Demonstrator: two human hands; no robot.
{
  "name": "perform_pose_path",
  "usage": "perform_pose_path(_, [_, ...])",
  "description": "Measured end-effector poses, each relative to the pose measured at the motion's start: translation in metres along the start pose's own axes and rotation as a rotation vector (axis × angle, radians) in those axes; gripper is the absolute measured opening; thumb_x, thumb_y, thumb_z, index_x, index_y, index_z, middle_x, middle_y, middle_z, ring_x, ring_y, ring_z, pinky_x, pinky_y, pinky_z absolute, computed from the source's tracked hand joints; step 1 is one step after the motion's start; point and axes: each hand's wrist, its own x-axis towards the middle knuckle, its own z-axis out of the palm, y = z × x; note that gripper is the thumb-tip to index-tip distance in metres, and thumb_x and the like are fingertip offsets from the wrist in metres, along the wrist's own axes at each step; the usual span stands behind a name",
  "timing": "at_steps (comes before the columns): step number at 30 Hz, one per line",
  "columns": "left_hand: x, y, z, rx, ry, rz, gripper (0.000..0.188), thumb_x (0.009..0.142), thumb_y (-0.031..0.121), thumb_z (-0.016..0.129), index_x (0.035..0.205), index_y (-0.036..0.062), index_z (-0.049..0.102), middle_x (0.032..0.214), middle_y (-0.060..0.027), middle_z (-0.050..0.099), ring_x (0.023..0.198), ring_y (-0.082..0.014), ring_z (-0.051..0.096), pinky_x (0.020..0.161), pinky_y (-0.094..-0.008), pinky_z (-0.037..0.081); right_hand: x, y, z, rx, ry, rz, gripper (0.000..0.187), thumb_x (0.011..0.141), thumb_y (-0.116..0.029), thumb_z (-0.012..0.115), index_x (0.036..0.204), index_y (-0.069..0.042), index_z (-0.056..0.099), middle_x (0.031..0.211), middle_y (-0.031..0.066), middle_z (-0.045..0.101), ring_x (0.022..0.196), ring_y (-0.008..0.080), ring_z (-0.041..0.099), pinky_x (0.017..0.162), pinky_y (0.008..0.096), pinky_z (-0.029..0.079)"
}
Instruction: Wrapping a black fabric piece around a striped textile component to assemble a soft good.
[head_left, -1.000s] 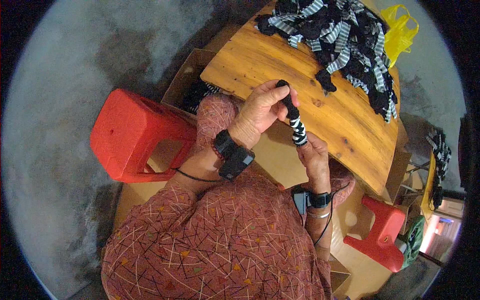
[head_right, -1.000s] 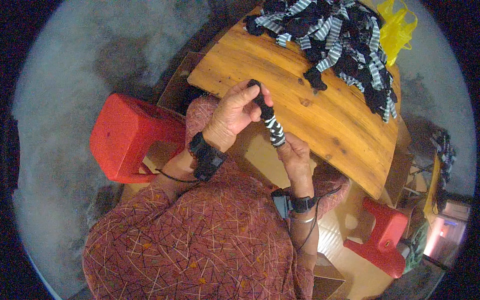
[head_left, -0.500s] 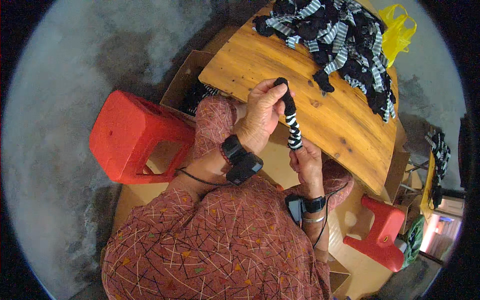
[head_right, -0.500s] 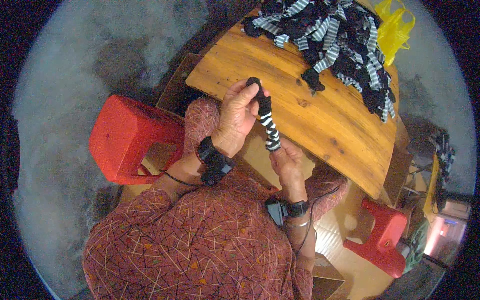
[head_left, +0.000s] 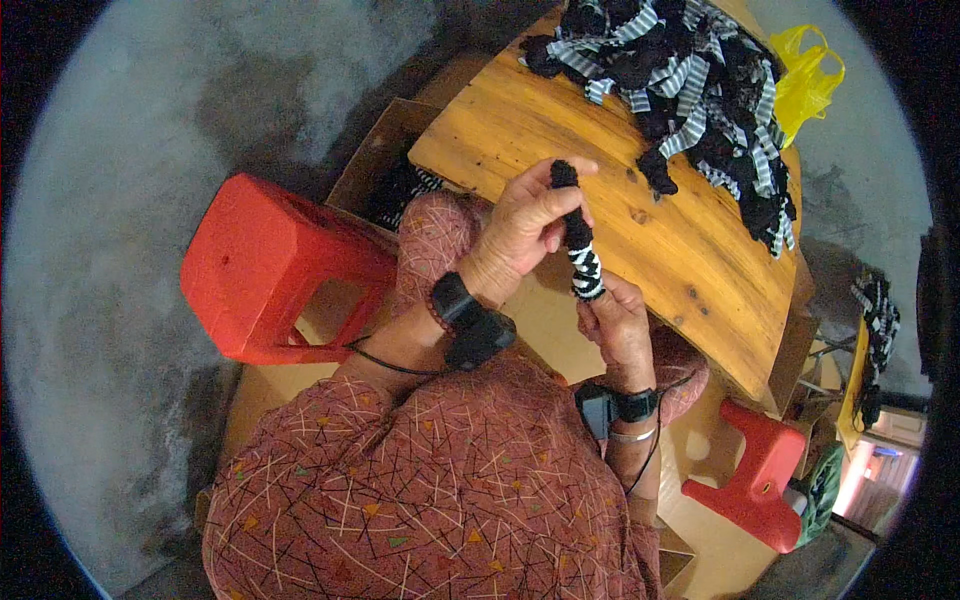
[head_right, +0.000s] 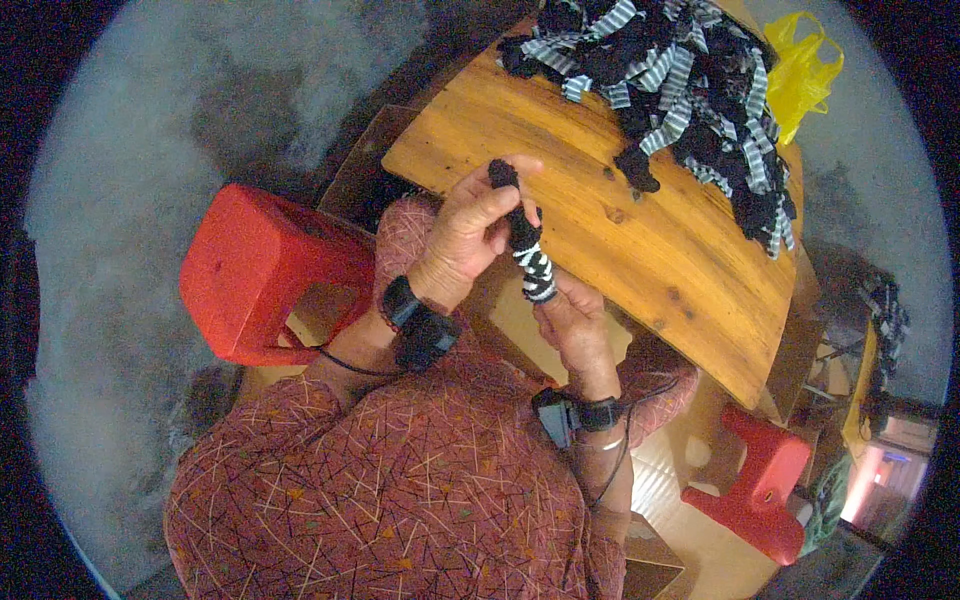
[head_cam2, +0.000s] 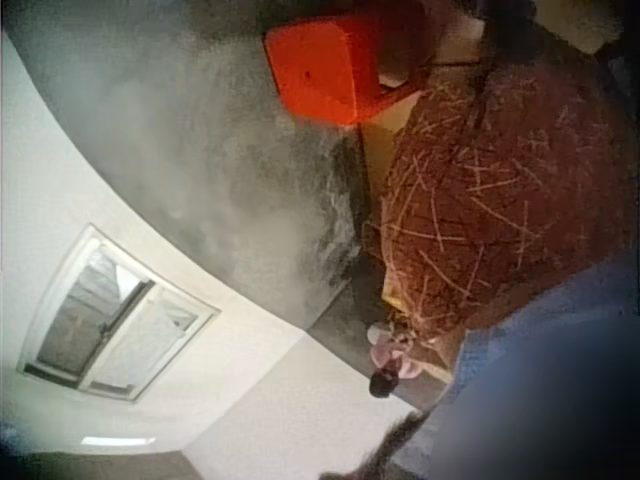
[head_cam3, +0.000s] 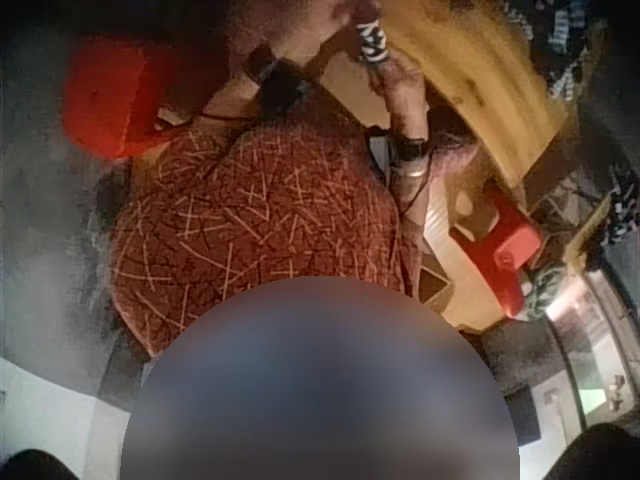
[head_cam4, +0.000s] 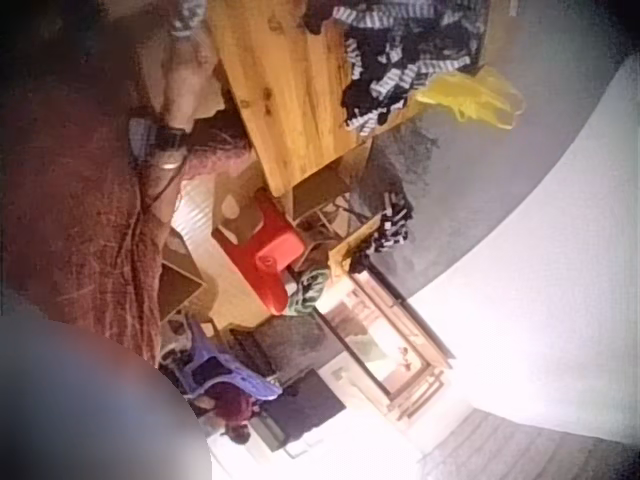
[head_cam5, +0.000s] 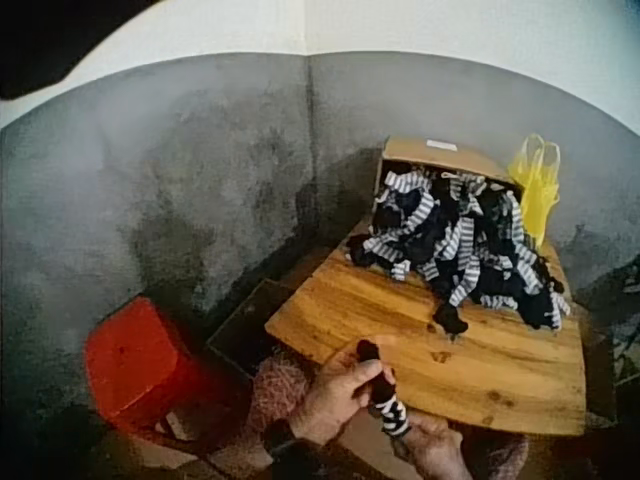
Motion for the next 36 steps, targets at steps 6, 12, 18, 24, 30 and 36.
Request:
perform_pose_path(6, [0.005, 0.011, -0.002, 0.129, -0.075, -0.039, 0.026, 0.086, 0.027, 0.056, 0.086, 0.0021, 0.061, 0.07, -0.0086, 0.062, 0.044, -0.0071, 0.049, 0.039, -0.0154, 0.036, -0.008, 0.003, -0.003, -0.06, 0.007, -0.037, 0.021, 0.089, -0.023, 0.052, 0.085, -0.003, 0.057, 0.053, -0.0017, 0.043, 0.04, 0.0059, 0.033, 0.037, 0.0205, 0.025])
perform_pose_path(12, [0.006, -0.01, 0.003, 0.108, 0.191, 0.089, 0.013, 0.081, 0.017, 0.061, 0.087, 0.0055, 0.058, 0.072, -0.0078, 0.061, 0.052, -0.0075, 0.05, 0.04, -0.0165, 0.034, -0.011, 0.014, -0.007, 0.015, 0.038, 0.005, 0.017, 0.09, -0.019, 0.051, 0.088, -0.004, 0.058, 0.057, -0.0047, 0.043, 0.045, 0.0036, 0.033, 0.039, 0.0189, 0.024])
perform_pose_path(18, [0.002, -0.021, 0.008, 0.068, 0.149, 0.065, 0.019, 0.075, 0.006, 0.065, 0.091, 0.0043, 0.056, 0.074, -0.0047, 0.059, 0.059, -0.0112, 0.056, 0.046, -0.0187, 0.041, -0.006, 0.013, 0.006, 0.042, 0.072, -0.079, 0.018, 0.09, -0.02, 0.05, 0.084, -0.004, 0.056, 0.055, -0.004, 0.042, 0.045, 0.0044, 0.034, 0.039, 0.0204, 0.024])
perform_pose_path(24, [-0.003, -0.027, 0.007, 0.039, 0.113, 0.049, 0.023, 0.075, 0.014, 0.067, 0.091, 0.0045, 0.055, 0.073, -0.0025, 0.057, 0.063, -0.0127, 0.057, 0.058, -0.0247, 0.046, 0.001, 0.021, 0.009, 0.299, -0.12, 0.021, 0.023, 0.089, -0.025, 0.051, 0.084, -0.003, 0.053, 0.05, 0.0012, 0.041, 0.036, 0.0096, 0.032, 0.037, 0.023, 0.027])
perform_pose_path(30, [-0.001, -0.002, -0.007, 0.104, 0.027, -0.004, 0.024, 0.08, 0.022, 0.063, 0.094, 0.0042, 0.055, 0.072, -0.0074, 0.06, 0.057, -0.011, 0.055, 0.044, -0.0163, 0.04, 0.006, 0.002, 0.0, -0.116, 0.025, -0.004, 0.022, 0.089, -0.023, 0.051, 0.089, -0.002, 0.055, 0.052, -0.0031, 0.04, 0.039, 0.0048, 0.031, 0.037, 0.0194, 0.023])
perform_pose_path(36, [0.003, 0.006, -0.003, 0.146, -0.038, 0.03, 0.022, 0.086, 0.026, 0.055, 0.095, 0.0051, 0.056, 0.072, -0.0109, 0.061, 0.053, -0.0094, 0.053, 0.037, -0.0154, 0.035, -0.006, 0.005, -0.004, -0.133, 0.026, -0.04, 0.021, 0.088, -0.024, 0.052, 0.088, -0.003, 0.055, 0.053, -0.0037, 0.04, 0.041, 0.0041, 0.03, 0.037, 0.0189, 0.022])
